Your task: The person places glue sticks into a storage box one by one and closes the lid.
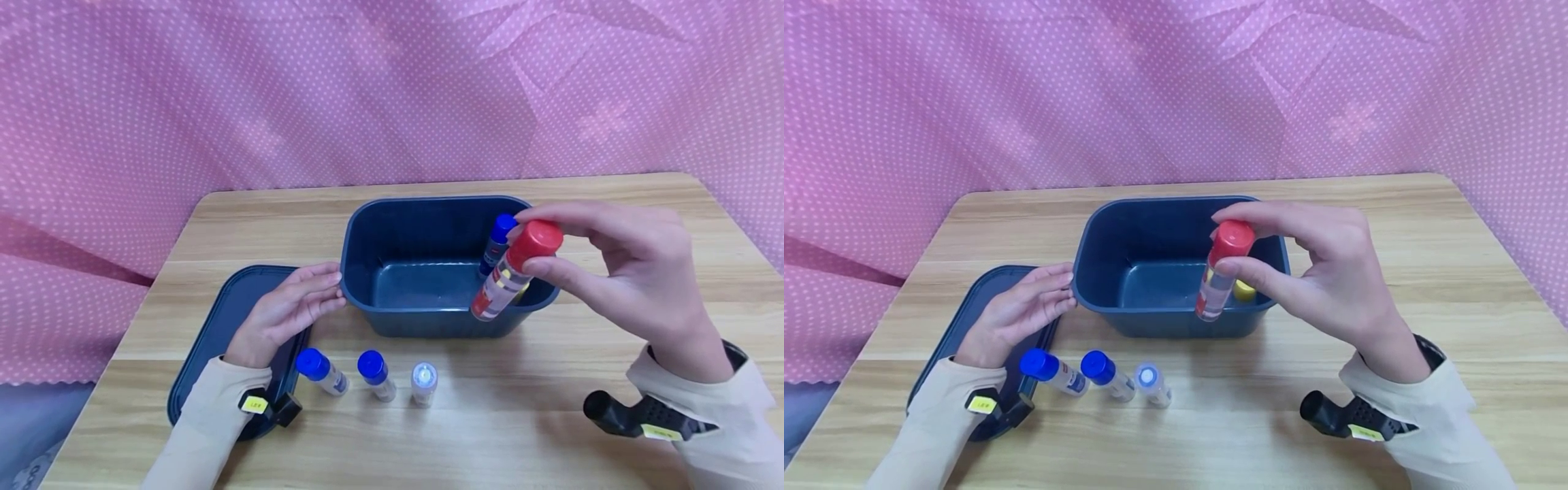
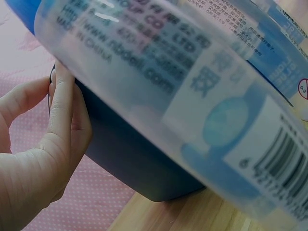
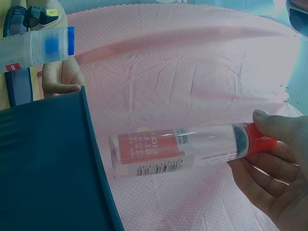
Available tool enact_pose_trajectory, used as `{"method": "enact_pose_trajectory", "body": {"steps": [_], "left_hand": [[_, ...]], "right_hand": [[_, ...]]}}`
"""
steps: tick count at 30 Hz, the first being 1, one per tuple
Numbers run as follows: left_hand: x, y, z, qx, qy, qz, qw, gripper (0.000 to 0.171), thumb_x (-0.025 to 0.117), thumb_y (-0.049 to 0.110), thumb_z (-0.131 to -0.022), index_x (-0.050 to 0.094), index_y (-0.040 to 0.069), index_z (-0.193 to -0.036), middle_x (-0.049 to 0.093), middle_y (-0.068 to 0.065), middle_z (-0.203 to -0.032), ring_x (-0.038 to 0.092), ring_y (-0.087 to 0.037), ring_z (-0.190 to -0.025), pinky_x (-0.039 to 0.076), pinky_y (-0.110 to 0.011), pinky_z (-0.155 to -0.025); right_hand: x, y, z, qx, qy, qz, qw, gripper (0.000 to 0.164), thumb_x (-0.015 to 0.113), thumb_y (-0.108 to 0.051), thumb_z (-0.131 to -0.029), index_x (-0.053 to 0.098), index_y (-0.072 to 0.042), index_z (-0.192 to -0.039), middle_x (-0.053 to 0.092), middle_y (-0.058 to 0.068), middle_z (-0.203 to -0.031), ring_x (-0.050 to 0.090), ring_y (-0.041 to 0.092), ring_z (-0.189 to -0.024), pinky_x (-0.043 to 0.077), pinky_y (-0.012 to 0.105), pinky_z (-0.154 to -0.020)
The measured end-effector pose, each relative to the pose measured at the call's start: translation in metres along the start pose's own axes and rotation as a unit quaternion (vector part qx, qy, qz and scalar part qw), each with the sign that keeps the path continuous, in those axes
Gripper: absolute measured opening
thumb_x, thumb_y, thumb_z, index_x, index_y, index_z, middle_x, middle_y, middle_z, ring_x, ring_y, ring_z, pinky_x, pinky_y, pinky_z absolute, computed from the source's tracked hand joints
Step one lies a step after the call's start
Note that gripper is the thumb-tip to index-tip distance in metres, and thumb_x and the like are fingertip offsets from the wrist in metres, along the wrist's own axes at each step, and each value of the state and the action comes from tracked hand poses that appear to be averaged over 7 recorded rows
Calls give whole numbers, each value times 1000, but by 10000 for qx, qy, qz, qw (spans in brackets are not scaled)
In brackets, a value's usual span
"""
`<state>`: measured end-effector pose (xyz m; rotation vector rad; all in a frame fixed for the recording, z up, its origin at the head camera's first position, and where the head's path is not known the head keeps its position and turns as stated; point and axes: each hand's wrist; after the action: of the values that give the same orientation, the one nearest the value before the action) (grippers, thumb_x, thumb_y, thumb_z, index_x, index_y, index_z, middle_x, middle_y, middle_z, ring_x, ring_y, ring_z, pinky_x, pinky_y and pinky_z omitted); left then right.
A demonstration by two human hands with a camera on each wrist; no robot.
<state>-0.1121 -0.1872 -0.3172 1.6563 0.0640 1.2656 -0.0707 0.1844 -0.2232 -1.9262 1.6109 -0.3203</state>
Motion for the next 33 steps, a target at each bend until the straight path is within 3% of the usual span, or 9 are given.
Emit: {"method": "enact_pose_trajectory", "body": {"steps": [8, 33], "left_hand": [[-1, 0, -1, 13, -298, 121, 9995, 18, 48, -3, -99, 62, -3, -110, 70, -12, -98, 68, -19, -91, 55, -29, -87], [-1, -1, 0, -38, -192, 140, 9997, 22, 44, -2, -100, 63, -3, -111, 70, -12, -99, 69, -20, -91, 55, -29, -87]], "right_hand": [[-1, 1, 1, 97, 49, 121, 9999, 39, 81, 9, -71, 62, 23, -102, 66, 30, -102, 67, 30, -97, 53, 28, -91], [2, 9, 5, 305, 172, 275, 9990, 36, 79, 0, -77, 63, 20, -104, 69, 23, -103, 67, 22, -95, 53, 24, -88]]}}
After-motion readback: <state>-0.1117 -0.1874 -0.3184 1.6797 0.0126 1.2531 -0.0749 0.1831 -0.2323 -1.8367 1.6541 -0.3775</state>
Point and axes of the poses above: each hand's wrist, its own z-axis away from the middle knuckle, its own x-axis out of the palm, y = z × x
